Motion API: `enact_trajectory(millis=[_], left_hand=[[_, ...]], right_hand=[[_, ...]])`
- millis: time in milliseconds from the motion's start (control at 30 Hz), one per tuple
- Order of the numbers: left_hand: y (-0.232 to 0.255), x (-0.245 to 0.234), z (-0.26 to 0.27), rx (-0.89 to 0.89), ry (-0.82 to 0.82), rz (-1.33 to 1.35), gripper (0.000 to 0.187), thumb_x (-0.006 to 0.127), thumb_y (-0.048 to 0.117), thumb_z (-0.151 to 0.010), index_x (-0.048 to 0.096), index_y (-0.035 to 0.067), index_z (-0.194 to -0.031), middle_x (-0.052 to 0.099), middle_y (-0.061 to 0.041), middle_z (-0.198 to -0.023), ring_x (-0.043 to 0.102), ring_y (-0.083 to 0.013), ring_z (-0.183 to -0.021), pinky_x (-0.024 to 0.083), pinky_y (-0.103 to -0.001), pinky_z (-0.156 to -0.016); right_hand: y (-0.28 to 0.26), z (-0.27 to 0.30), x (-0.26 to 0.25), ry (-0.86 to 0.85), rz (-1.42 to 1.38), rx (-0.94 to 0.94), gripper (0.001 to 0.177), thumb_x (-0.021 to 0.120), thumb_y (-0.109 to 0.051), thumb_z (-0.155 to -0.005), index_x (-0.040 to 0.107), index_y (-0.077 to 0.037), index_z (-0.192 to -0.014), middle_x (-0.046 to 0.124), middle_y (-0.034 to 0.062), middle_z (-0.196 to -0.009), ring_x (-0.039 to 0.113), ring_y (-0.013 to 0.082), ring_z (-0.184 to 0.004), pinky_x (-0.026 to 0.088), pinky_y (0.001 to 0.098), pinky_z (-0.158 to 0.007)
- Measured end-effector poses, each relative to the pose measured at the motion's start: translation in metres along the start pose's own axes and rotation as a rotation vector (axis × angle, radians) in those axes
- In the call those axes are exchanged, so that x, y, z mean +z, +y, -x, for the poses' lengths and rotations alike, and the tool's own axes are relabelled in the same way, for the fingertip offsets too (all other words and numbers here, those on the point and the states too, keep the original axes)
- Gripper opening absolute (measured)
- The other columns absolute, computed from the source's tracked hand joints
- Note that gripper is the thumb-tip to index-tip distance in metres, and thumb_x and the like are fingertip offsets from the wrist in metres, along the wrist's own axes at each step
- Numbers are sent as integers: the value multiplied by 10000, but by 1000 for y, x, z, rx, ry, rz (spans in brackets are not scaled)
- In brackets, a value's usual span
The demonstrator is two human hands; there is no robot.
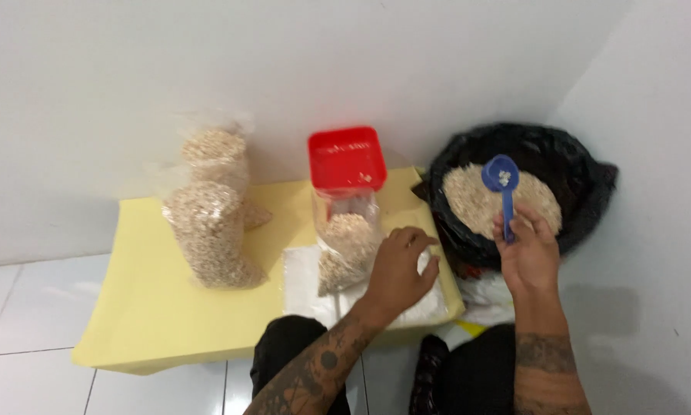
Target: Scooping pet bedding from a large bin into a plastic bag and weighing it on a scale.
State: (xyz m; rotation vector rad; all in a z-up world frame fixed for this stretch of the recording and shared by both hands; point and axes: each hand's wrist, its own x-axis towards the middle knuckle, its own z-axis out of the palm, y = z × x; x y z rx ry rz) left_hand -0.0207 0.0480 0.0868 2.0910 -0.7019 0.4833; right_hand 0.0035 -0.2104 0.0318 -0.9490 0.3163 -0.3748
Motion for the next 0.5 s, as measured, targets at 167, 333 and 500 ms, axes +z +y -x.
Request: enact_trajectory(millis=[167, 333, 500], left_hand=[[-1, 31, -1, -53, -205, 29, 356, 694, 175, -880, 687, 83, -1223, 657, -147, -1150, 668, -363, -1031, 527, -466, -818], [8, 44, -9, -130, -390, 13, 580, 667, 205, -911, 554, 1, -1442, 539, -225, -1456, 641, -397, -1192, 537, -487, -907], [1, 72, -6, -102, -457, 73, 759, 639, 148, -902, 352, -18, -1585, 319, -276, -1647, 593, -489, -1236, 531, -575, -925]], right_hand=[[-4, 3, -14, 107, 211, -52, 359, 546, 41, -973, 592, -32, -1322, 640, 128, -1059, 734, 192, -960, 636, 291, -902], [-9, 13, -11, 73, 424, 30, 368, 577, 54, -971, 596, 27, -1338, 623, 176, -1083, 722, 270, -1011, 586, 417, -942], [-8, 15, -11, 21, 527, 67, 358, 594, 24, -994, 593, 67, -1350, 649, 277, -1154, 725, 336, -1058, 593, 459, -913]])
